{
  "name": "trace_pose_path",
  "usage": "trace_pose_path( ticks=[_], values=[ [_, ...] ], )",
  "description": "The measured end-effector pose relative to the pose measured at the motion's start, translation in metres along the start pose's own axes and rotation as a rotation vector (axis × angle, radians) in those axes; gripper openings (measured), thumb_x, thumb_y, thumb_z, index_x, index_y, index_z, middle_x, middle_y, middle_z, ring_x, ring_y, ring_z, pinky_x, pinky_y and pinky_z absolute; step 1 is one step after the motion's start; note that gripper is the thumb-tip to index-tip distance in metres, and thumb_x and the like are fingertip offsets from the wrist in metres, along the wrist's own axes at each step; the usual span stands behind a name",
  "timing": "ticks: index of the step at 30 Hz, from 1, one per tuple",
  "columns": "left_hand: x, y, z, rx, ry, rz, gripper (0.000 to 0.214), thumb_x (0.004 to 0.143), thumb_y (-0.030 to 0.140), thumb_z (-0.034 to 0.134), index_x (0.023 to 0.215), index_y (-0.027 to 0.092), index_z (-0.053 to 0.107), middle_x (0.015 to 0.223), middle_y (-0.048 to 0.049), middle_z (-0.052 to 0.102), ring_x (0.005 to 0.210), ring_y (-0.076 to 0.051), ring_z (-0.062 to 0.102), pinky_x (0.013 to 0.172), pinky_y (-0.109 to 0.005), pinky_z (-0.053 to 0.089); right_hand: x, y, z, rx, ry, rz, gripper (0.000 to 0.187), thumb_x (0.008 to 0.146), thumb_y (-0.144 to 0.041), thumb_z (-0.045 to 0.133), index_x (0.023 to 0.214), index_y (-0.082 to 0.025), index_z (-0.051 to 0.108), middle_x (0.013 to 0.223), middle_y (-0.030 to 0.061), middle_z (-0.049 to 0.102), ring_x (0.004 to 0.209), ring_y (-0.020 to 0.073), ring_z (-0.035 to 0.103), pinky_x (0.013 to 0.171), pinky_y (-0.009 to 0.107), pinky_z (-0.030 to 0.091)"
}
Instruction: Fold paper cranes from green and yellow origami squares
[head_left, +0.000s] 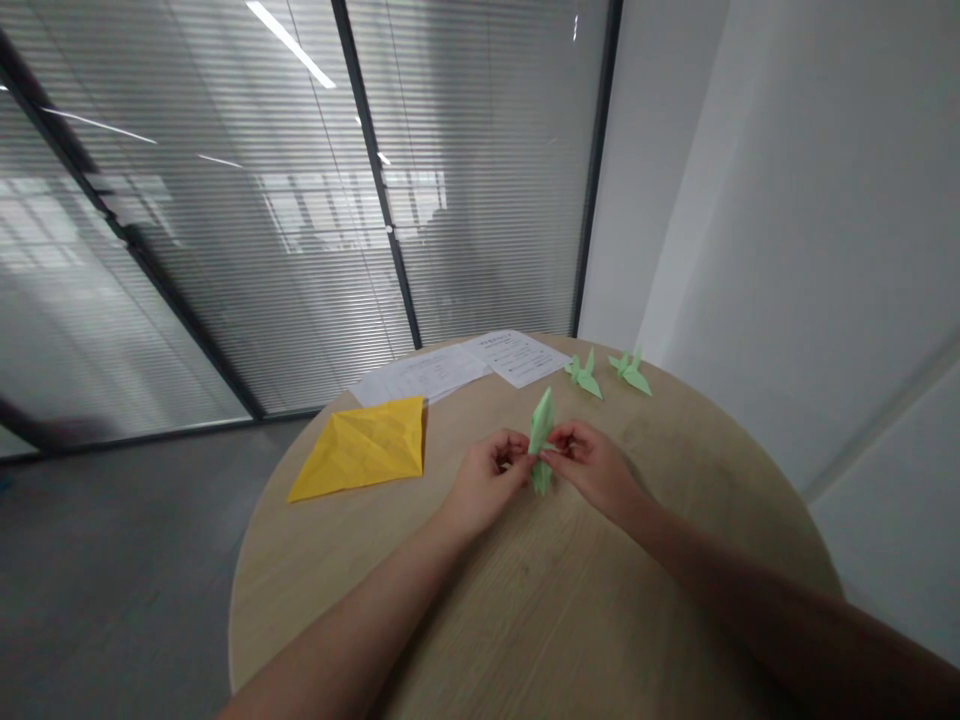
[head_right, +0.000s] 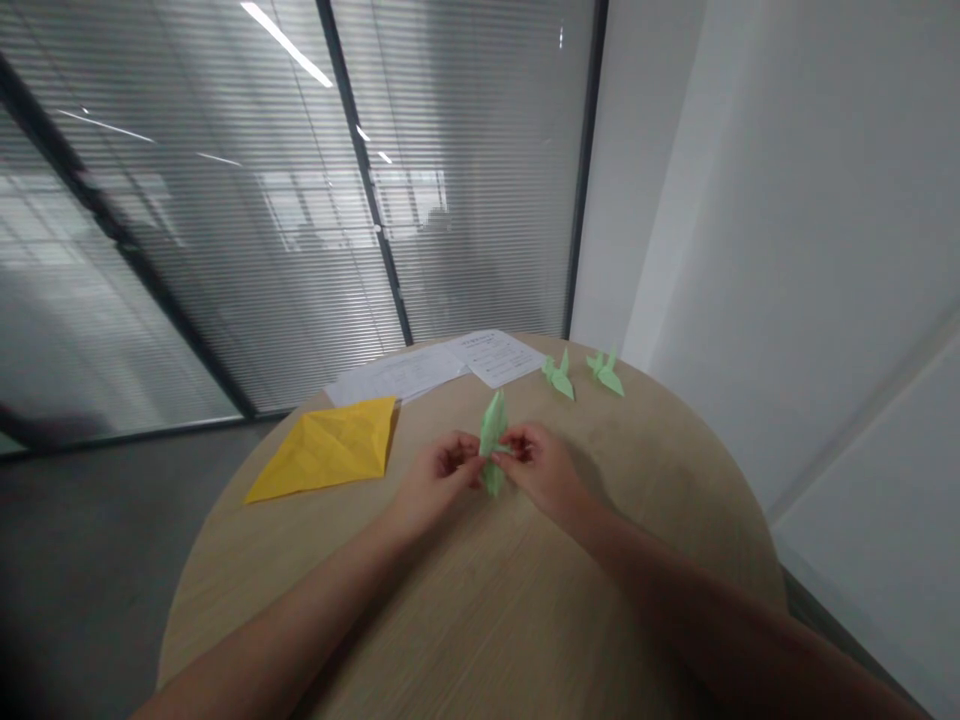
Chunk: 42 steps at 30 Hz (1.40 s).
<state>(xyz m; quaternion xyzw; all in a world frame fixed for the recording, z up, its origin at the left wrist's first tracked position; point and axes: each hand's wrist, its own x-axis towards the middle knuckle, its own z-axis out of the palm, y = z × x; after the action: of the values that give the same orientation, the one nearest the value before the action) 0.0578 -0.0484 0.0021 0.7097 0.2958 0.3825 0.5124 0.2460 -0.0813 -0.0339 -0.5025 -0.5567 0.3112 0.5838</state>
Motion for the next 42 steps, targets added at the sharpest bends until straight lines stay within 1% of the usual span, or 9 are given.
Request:
trace_pose_path(
  ticks=[3, 9, 13, 16, 19, 24, 28, 38, 42],
  values=[
    [0.003, -0.001, -0.001, -0.119, -0.002, -0.066, 0.021, 0.08, 0.033, 0.076, 0.087, 0.016, 0.065, 0.076, -0.002, 0.069, 0.067, -0.013, 0.065, 0.068, -0.028, 0.055, -0.001, -0.005, 0.003, 0.092, 0.009, 0.032, 0.04, 0.071, -0.043, 0.085, 0.096, -0.025, 0.06, 0.092, 0.0031, 0.07, 0.082, 0.019, 0.068, 0.073, 0.031, 0.056],
    [0.006, 0.003, -0.009, -0.115, -0.016, -0.094, 0.024, 0.08, 0.036, 0.077, 0.084, 0.016, 0.066, 0.073, -0.001, 0.068, 0.066, -0.013, 0.065, 0.065, -0.026, 0.054, -0.005, -0.015, 0.004, 0.235, -0.25, 0.199, 0.042, 0.08, -0.056, 0.078, 0.098, -0.02, 0.067, 0.093, 0.0071, 0.075, 0.081, 0.0219, 0.071, 0.075, 0.035, 0.057],
    [0.009, 0.011, -0.025, -0.058, 0.049, 0.003, 0.027, 0.088, 0.035, 0.069, 0.108, 0.018, 0.068, 0.095, -0.0059, 0.073, 0.079, -0.016, 0.069, 0.062, -0.025, 0.056, -0.006, -0.019, -0.001, 0.228, -0.388, 0.271, 0.043, 0.077, -0.052, 0.08, 0.099, -0.016, 0.072, 0.09, 0.0066, 0.074, 0.077, 0.0193, 0.068, 0.072, 0.032, 0.054],
    [0.008, 0.019, -0.037, 0.033, 0.022, 0.065, 0.04, 0.09, 0.03, 0.065, 0.128, 0.02, 0.065, 0.11, -0.0088, 0.073, 0.085, -0.016, 0.071, 0.064, -0.026, 0.058, -0.007, -0.02, -0.003, 0.197, -0.457, 0.298, 0.038, 0.075, -0.048, 0.081, 0.094, -0.015, 0.075, 0.087, 0.0055, 0.075, 0.077, 0.0179, 0.066, 0.074, 0.031, 0.052],
    [0.006, 0.025, -0.042, 0.16, -0.016, 0.149, 0.044, 0.092, 0.025, 0.061, 0.136, 0.021, 0.063, 0.119, -0.0113, 0.073, 0.091, -0.018, 0.072, 0.067, -0.028, 0.06, -0.007, -0.02, -0.002, 0.192, -0.485, 0.3, 0.036, 0.074, -0.045, 0.082, 0.092, -0.015, 0.075, 0.087, 0.0047, 0.075, 0.076, 0.0172, 0.067, 0.075, 0.03, 0.051],
    [0.004, 0.031, -0.041, 0.413, 0.003, 0.267, 0.03, 0.093, 0.02, 0.061, 0.12, 0.022, 0.074, 0.114, -0.0094, 0.077, 0.093, -0.02, 0.073, 0.071, -0.029, 0.061, -0.008, -0.021, -0.002, 0.161, -0.506, 0.286, 0.031, 0.075, -0.043, 0.081, 0.09, -0.016, 0.075, 0.085, 0.0041, 0.075, 0.075, 0.0175, 0.067, 0.074, 0.03, 0.05],
    [0.003, 0.031, -0.042, 0.497, 0.016, 0.31, 0.031, 0.093, 0.018, 0.06, 0.122, 0.023, 0.071, 0.115, -0.0086, 0.077, 0.091, -0.019, 0.074, 0.068, -0.027, 0.06, -0.008, -0.022, -0.002, 0.159, -0.521, 0.283, 0.031, 0.075, -0.043, 0.081, 0.091, -0.017, 0.075, 0.086, 0.0037, 0.075, 0.075, 0.0176, 0.067, 0.074, 0.03, 0.051],
    [0.003, 0.032, -0.044, 0.562, 0.004, 0.39, 0.01, 0.088, 0.015, 0.062, 0.092, 0.019, 0.07, 0.1, -0.0068, 0.075, 0.086, -0.017, 0.07, 0.067, -0.025, 0.057, -0.008, -0.017, -0.001, 0.158, -0.503, 0.281, 0.034, 0.074, -0.044, 0.083, 0.092, -0.017, 0.075, 0.087, 0.0046, 0.076, 0.078, 0.0185, 0.068, 0.075, 0.031, 0.052],
    [0.001, 0.033, -0.043, 0.548, 0.01, 0.386, 0.013, 0.09, 0.018, 0.061, 0.096, 0.019, 0.071, 0.099, -0.0073, 0.075, 0.082, -0.016, 0.07, 0.065, -0.025, 0.057, -0.008, -0.016, -0.001, 0.179, -0.486, 0.259, 0.033, 0.075, -0.043, 0.083, 0.093, -0.016, 0.075, 0.09, 0.0052, 0.076, 0.08, 0.0185, 0.069, 0.078, 0.031, 0.053]
  ],
)
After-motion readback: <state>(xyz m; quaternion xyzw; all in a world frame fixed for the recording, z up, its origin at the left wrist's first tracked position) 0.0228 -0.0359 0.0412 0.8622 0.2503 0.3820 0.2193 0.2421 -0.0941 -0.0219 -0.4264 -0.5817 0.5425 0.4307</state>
